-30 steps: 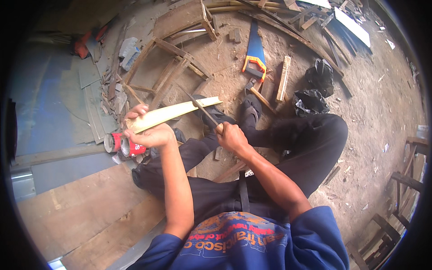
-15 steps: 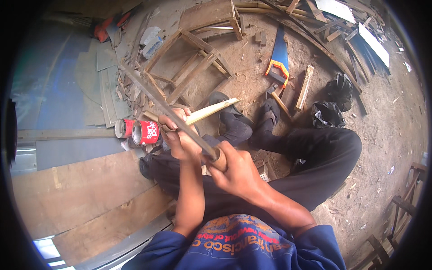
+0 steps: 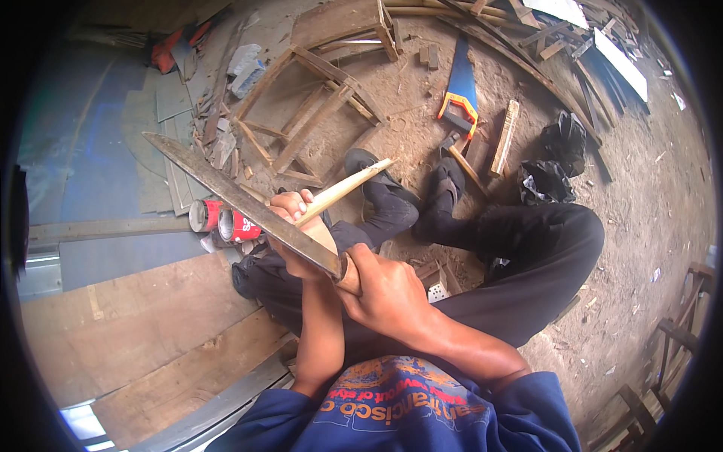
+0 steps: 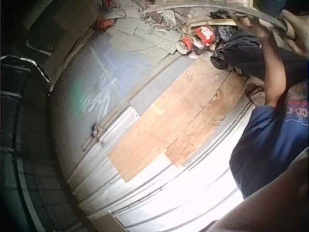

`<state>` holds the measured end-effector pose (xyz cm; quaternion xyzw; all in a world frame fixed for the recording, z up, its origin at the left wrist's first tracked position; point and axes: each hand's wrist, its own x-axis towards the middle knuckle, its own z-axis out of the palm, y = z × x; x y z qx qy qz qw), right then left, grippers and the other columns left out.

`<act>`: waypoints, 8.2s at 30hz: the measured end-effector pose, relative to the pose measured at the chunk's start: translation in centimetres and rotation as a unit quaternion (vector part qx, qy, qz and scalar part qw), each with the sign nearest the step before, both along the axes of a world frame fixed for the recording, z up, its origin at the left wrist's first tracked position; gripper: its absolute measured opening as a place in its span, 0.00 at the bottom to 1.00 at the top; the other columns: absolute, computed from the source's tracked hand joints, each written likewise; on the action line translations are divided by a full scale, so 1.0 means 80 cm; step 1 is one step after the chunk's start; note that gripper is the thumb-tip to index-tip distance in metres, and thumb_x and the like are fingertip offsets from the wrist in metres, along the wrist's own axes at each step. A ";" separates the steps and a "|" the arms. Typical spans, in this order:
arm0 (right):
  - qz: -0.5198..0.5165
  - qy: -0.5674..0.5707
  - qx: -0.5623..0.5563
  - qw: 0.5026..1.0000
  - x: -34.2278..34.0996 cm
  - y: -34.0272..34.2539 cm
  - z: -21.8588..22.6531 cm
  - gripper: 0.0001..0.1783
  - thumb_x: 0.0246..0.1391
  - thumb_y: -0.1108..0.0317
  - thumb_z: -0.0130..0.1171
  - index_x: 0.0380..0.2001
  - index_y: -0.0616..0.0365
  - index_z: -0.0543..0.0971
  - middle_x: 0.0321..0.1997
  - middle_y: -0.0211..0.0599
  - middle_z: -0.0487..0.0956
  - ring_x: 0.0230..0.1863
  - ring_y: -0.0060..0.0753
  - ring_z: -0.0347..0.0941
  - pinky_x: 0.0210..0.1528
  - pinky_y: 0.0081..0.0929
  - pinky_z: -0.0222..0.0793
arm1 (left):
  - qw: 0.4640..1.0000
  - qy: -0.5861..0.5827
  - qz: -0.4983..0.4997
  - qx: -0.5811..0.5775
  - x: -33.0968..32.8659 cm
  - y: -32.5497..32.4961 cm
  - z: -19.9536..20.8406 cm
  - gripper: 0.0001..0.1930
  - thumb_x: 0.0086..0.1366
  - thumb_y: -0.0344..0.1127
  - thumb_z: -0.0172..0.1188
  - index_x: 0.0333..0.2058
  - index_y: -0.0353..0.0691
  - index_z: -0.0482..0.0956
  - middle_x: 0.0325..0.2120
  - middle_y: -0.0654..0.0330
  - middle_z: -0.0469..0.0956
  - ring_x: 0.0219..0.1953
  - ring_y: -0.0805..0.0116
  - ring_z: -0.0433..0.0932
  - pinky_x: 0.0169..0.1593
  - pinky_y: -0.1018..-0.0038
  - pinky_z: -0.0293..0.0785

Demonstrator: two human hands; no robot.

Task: The person sits on the floor and uses a metal file to shape a thin wooden stick. They repeatedly file the edges and ends of the stick, occasionally rotating it to work on different sides. The person also picks up and discards small wood shavings during the process.

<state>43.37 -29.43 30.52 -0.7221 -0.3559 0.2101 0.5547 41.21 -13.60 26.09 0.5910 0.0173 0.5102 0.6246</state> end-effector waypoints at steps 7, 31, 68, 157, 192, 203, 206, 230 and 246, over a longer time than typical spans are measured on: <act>0.007 -0.012 -0.002 1.000 -0.004 -0.002 0.002 0.19 0.49 0.67 0.67 0.38 0.62 0.70 0.23 0.53 0.77 0.26 0.60 0.77 0.26 0.48 0.72 | 1.000 -0.018 0.012 -0.007 0.002 -0.004 -0.001 0.15 0.62 0.48 0.57 0.34 0.47 0.63 0.32 0.63 0.61 0.38 0.69 0.62 0.53 0.66 0.60; 0.015 -0.009 -0.031 0.999 -0.007 0.012 -0.020 0.15 0.50 0.71 0.64 0.38 0.64 0.70 0.23 0.56 0.77 0.28 0.63 0.77 0.28 0.47 0.72 | 0.996 -0.022 0.054 -0.068 -0.013 -0.006 -0.001 0.14 0.60 0.42 0.59 0.31 0.41 0.64 0.32 0.59 0.64 0.39 0.66 0.63 0.53 0.64 0.62; -0.075 0.117 -0.210 0.968 0.030 0.032 -0.227 0.11 0.51 0.68 0.58 0.30 0.67 0.74 0.28 0.62 0.79 0.35 0.66 0.78 0.40 0.53 0.75 | 0.987 -0.073 0.043 -0.140 -0.024 0.048 0.005 0.12 0.68 0.47 0.56 0.35 0.45 0.73 0.31 0.66 0.67 0.38 0.69 0.67 0.49 0.67 0.66; -0.043 0.072 -0.245 0.966 0.037 0.030 -0.227 0.13 0.48 0.64 0.59 0.34 0.61 0.79 0.33 0.61 0.81 0.38 0.62 0.80 0.45 0.51 0.76 | 0.981 -0.059 -0.032 -0.182 -0.012 0.121 0.017 0.14 0.58 0.45 0.57 0.23 0.48 0.63 0.23 0.66 0.61 0.30 0.70 0.63 0.41 0.70 0.60; -0.099 0.074 -0.258 0.958 0.045 0.038 -0.253 0.15 0.49 0.61 0.61 0.36 0.62 0.77 0.31 0.61 0.81 0.38 0.66 0.79 0.43 0.54 0.76 | 0.957 -0.002 0.191 -0.217 0.026 0.109 0.031 0.16 0.64 0.51 0.56 0.28 0.47 0.66 0.29 0.67 0.68 0.36 0.72 0.67 0.45 0.71 0.63; -0.135 0.112 -0.239 0.955 0.054 0.038 -0.273 0.14 0.48 0.64 0.60 0.34 0.62 0.77 0.30 0.61 0.80 0.37 0.66 0.78 0.42 0.53 0.76 | 0.952 0.004 0.214 -0.219 0.030 0.100 0.031 0.16 0.64 0.51 0.56 0.28 0.48 0.64 0.27 0.68 0.66 0.33 0.72 0.64 0.42 0.72 0.62; -0.103 0.095 -0.245 0.959 0.051 0.035 -0.248 0.13 0.48 0.64 0.59 0.34 0.62 0.78 0.32 0.61 0.80 0.39 0.65 0.78 0.44 0.53 0.75 | 0.957 0.003 0.209 -0.203 0.026 0.102 0.027 0.16 0.64 0.51 0.55 0.28 0.48 0.64 0.26 0.68 0.65 0.33 0.72 0.64 0.42 0.72 0.61; -0.114 0.138 -0.281 0.943 0.051 0.039 -0.286 0.16 0.48 0.63 0.60 0.37 0.64 0.79 0.35 0.63 0.80 0.43 0.64 0.78 0.49 0.51 0.74 | 0.946 -0.003 0.248 -0.209 0.030 0.104 0.029 0.16 0.65 0.52 0.53 0.28 0.49 0.62 0.27 0.68 0.62 0.33 0.73 0.62 0.42 0.72 0.61; -0.123 0.169 -0.344 0.915 0.060 0.026 -0.322 0.13 0.51 0.65 0.56 0.37 0.61 0.79 0.38 0.61 0.81 0.44 0.63 0.78 0.49 0.50 0.75 | 0.946 0.010 0.246 -0.210 0.034 0.114 0.027 0.20 0.67 0.55 0.53 0.35 0.43 0.66 0.34 0.64 0.68 0.42 0.72 0.68 0.53 0.70 0.61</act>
